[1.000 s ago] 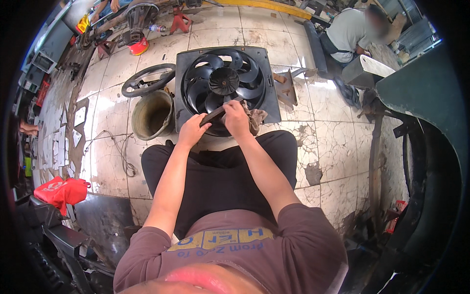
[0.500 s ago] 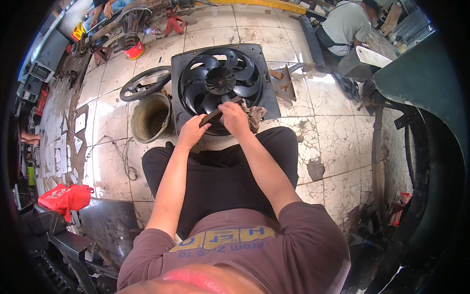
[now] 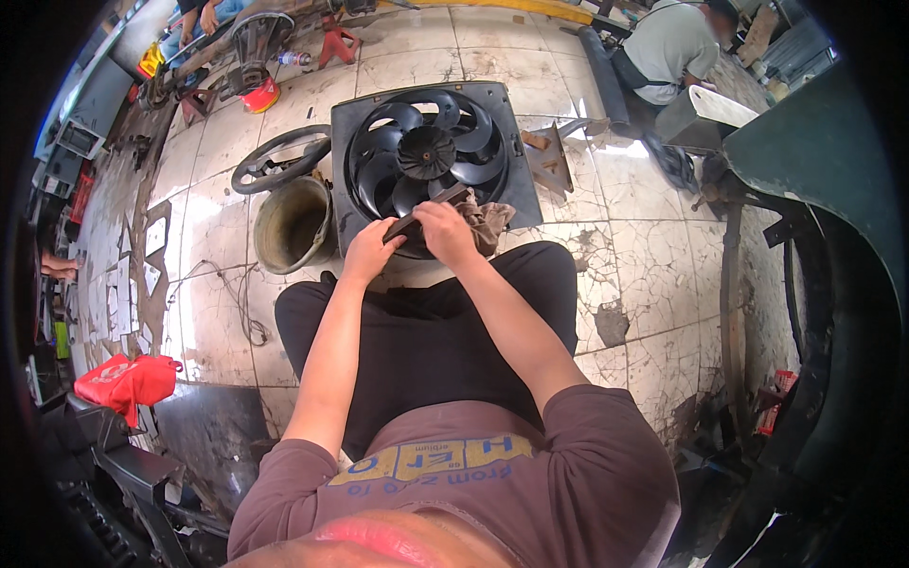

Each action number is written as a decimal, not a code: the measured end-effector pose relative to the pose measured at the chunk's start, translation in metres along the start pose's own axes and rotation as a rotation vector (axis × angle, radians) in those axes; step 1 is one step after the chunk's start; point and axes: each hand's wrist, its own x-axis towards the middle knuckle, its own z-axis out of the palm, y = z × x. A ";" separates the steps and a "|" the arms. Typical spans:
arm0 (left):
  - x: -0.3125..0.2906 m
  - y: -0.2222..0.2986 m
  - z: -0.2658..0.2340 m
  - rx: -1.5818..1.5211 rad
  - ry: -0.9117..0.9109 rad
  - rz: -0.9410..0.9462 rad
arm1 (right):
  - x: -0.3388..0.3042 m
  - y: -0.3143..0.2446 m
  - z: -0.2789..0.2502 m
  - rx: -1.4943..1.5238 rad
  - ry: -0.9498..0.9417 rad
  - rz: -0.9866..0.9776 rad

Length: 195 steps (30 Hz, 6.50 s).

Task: The person sits on the floor and scrubs the blades of a black car cooling fan with a metal scraper and a cloth. They repeatedly dip the cloth into a bucket of liquid and wipe the fan blades and housing.

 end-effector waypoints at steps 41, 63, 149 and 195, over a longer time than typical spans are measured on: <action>0.000 -0.003 0.002 -0.051 -0.006 -0.011 | 0.003 0.008 -0.004 0.001 0.034 0.030; 0.004 0.007 -0.003 -0.063 -0.029 0.000 | 0.002 0.015 -0.009 -0.055 0.052 0.053; 0.037 0.020 0.006 0.000 -0.150 -0.213 | 0.061 0.445 -0.316 0.264 0.587 1.255; -0.006 -0.001 -0.003 0.153 0.159 0.014 | -0.001 -0.010 0.001 -0.168 -0.190 -0.054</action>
